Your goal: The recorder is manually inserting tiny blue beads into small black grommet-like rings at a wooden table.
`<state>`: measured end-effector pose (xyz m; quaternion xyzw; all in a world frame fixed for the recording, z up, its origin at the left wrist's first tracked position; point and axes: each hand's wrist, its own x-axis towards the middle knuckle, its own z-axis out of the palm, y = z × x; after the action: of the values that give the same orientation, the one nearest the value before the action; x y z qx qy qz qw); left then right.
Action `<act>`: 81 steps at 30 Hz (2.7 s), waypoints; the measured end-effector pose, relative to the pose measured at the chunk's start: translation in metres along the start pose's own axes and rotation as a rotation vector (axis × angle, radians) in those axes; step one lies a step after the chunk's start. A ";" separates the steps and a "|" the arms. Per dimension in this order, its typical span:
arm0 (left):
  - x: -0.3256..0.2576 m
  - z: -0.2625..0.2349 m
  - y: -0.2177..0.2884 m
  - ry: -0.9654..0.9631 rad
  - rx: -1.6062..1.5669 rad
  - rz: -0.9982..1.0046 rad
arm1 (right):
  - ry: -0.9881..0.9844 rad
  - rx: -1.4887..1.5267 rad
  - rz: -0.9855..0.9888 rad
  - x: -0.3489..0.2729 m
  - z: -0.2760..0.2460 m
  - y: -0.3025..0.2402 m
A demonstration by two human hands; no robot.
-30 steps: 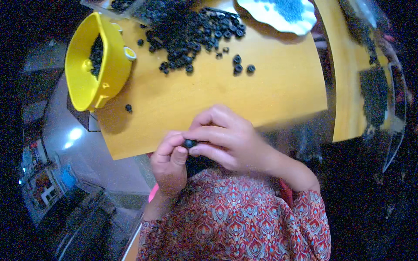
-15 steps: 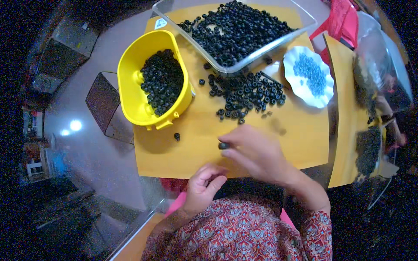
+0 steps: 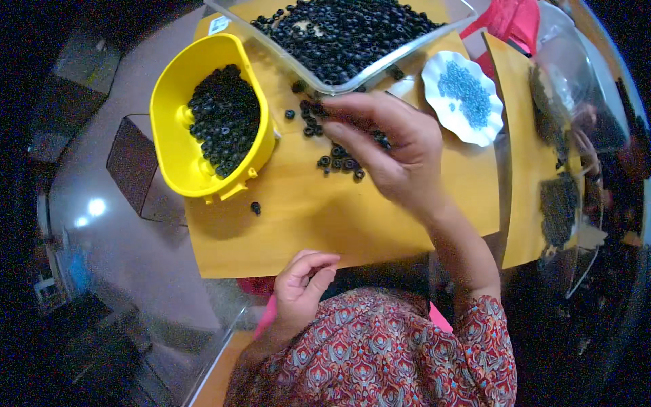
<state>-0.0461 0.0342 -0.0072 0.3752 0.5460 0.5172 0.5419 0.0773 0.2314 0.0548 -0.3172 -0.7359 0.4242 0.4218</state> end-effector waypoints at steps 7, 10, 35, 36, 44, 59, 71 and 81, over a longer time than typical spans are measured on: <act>-0.001 0.013 -0.001 -0.062 0.014 -0.009 | 0.060 -0.460 -0.008 -0.068 -0.041 0.056; -0.004 0.021 -0.001 -0.054 0.026 -0.011 | 0.078 -0.566 -0.032 -0.073 -0.044 0.056; -0.013 0.024 0.007 0.051 0.004 0.014 | 0.093 0.545 0.489 -0.083 -0.024 0.010; -0.014 0.025 0.009 0.074 -0.045 0.002 | 0.062 0.685 0.526 -0.092 -0.024 0.007; -0.016 0.036 0.022 0.106 0.121 0.164 | -0.002 1.321 0.667 -0.134 -0.019 0.002; -0.011 0.058 0.025 -0.013 -0.302 -0.035 | 0.014 0.183 0.049 -0.151 -0.026 -0.023; -0.002 0.055 0.022 -0.076 -0.633 -0.272 | -0.010 0.021 -0.059 -0.154 -0.026 -0.015; -0.006 0.048 0.014 -0.190 -0.747 -0.211 | -0.045 0.235 0.027 -0.157 -0.024 -0.004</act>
<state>-0.0002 0.0385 0.0135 0.1405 0.3034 0.5846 0.7392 0.1674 0.1090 0.0098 -0.2656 -0.6860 0.5202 0.4339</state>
